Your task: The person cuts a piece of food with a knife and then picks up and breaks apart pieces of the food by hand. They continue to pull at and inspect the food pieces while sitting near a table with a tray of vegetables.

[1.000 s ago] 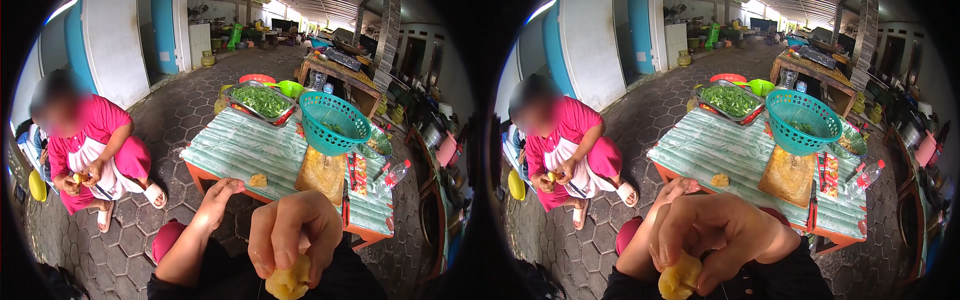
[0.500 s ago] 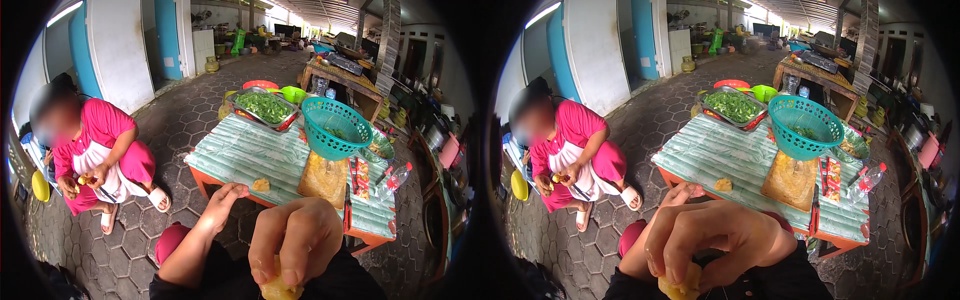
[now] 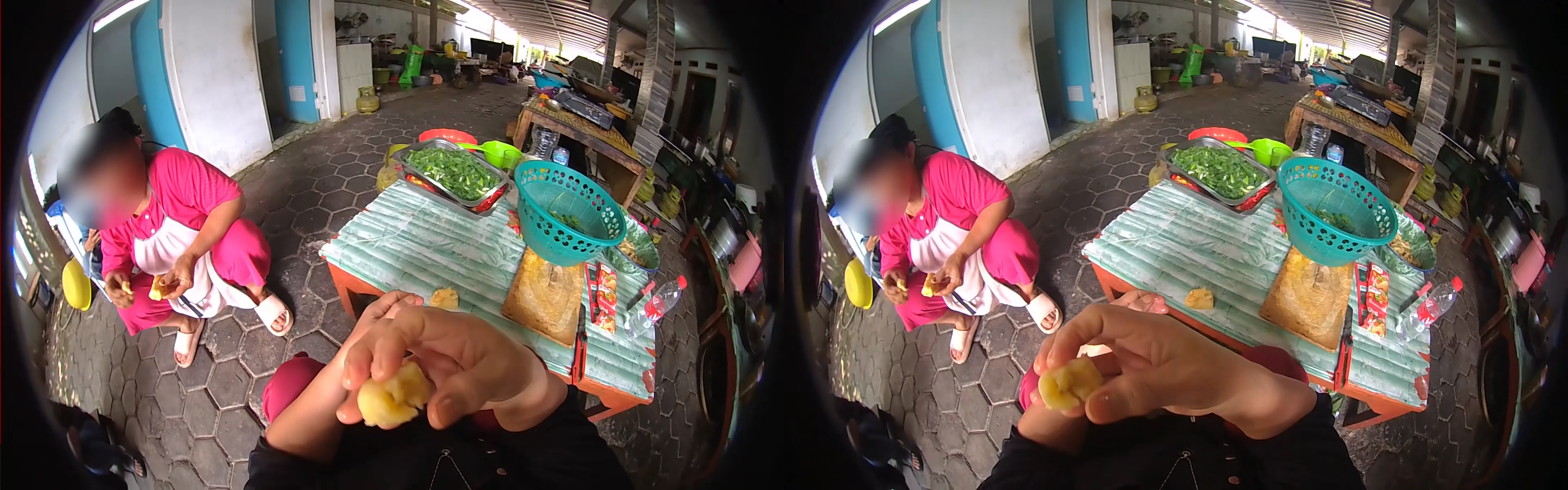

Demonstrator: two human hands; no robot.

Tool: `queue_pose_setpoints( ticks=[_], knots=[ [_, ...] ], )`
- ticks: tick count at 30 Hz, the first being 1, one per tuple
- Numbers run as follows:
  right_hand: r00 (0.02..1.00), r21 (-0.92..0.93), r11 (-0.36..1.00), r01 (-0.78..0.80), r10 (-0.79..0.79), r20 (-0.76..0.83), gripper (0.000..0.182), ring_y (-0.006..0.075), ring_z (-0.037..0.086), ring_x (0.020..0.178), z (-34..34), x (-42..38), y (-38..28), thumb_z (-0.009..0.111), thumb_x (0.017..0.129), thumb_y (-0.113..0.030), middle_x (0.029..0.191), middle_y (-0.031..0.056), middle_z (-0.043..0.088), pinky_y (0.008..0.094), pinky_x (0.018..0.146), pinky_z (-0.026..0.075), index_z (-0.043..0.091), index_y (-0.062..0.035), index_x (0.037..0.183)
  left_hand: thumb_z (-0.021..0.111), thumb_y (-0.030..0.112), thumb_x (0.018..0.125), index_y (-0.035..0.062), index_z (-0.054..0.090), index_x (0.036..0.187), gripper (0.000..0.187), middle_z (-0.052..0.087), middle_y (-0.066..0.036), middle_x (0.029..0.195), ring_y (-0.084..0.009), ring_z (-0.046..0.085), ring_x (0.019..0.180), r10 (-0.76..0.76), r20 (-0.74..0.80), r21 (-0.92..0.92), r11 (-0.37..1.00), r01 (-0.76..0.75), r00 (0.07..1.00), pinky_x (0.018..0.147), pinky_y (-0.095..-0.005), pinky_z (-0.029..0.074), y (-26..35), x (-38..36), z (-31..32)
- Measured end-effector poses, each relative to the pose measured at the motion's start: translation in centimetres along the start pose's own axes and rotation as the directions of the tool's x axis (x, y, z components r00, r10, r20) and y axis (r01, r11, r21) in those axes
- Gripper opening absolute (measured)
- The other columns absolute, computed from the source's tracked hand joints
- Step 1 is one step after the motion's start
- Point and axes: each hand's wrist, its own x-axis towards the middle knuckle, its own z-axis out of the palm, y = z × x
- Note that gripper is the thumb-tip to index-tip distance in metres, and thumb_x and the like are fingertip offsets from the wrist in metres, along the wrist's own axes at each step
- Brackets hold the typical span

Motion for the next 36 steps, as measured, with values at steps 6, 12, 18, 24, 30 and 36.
queue_pose_setpoints(
  ticks=[6,12,18,24,30,36],
  knots=[
    [0.998,-0.098,0.994,0.054,-0.051,0.031,0.026,0.0193,0.053,0.107,-1.2,0.4,1.4,0.065,0.087,-0.011,0.114,0.0119,0.050,0.0319,0.091,0.044,0.053,-0.0012,0.108,0.060,0.027,0.091,0.0035,0.049,0.113,0.034,0.055,-0.002,0.102,-0.0111,0.054,0.091,0.246,0.194,0.061,0.963,-0.261,0.950,0.085,-0.0273,0.044,-4.5,2.6,-3.5],
    [0.998,-0.103,0.993,0.057,-0.053,0.042,0.024,0.0170,0.055,0.103,-0.2,-0.2,0.9,0.064,0.087,-0.005,0.108,0.0091,0.051,0.0298,0.086,0.047,0.053,-0.0001,0.107,0.054,0.027,0.095,0.0006,0.058,0.102,0.028,0.058,-0.004,0.094,-0.0134,0.054,0.090,0.205,0.089,0.169,0.961,-0.217,0.975,0.083,-0.0259,0.044,1.4,-1.1,0.1],
    [0.998,-0.063,0.997,-0.052,0.054,0.037,0.035,0.0298,0.054,0.110,1.1,-1.1,-0.3,0.067,0.080,0.005,0.112,0.0128,0.049,0.0391,0.092,0.047,0.052,0.0017,0.111,0.053,0.028,0.096,-0.0024,0.058,0.108,0.033,0.060,-0.008,0.101,-0.0151,0.052,0.104,0.112,0.166,0.203,0.968,-0.145,0.980,0.095,-0.0283,0.039,-2.6,3.5,-3.3],
    [0.987,-0.082,0.989,-0.127,0.134,0.089,0.040,0.0376,0.055,0.111,1.6,-1.4,-0.4,0.071,0.073,0.009,0.109,0.0162,0.050,0.0442,0.092,0.049,0.053,0.0040,0.108,0.052,0.028,0.096,-0.0020,0.058,0.108,0.033,0.060,-0.008,0.101,-0.0153,0.053,0.104,0.158,0.205,0.159,0.968,-0.192,0.966,0.097,-0.0287,0.037,-3.6,4.0,-3.8],
    [0.954,-0.022,0.979,0.204,-0.194,0.229,0.032,0.0330,0.056,0.113,1.7,-1.1,1.1,0.069,0.077,0.006,0.109,0.0121,0.044,0.0304,0.083,0.054,0.052,0.0025,0.104,0.053,0.028,0.095,-0.0020,0.058,0.108,0.034,0.061,-0.008,0.100,-0.0152,0.054,0.104,0.136,0.179,0.174,0.970,-0.168,0.974,0.097,-0.0284,0.037,-3.5,3.8,-3.5],
    [0.919,0.035,0.970,0.242,-0.241,0.312,0.032,0.0321,0.056,0.112,2.2,-1.1,1.9,0.070,0.078,0.003,0.110,0.0137,0.045,0.0370,0.092,0.051,0.053,0.0034,0.105,0.053,0.028,0.095,-0.0023,0.058,0.108,0.034,0.061,-0.008,0.101,-0.0159,0.054,0.104,0.121,0.156,0.186,0.971,-0.150,0.980,0.097,-0.0289,0.037,-3.0,3.3,-2.9]
  ],
)
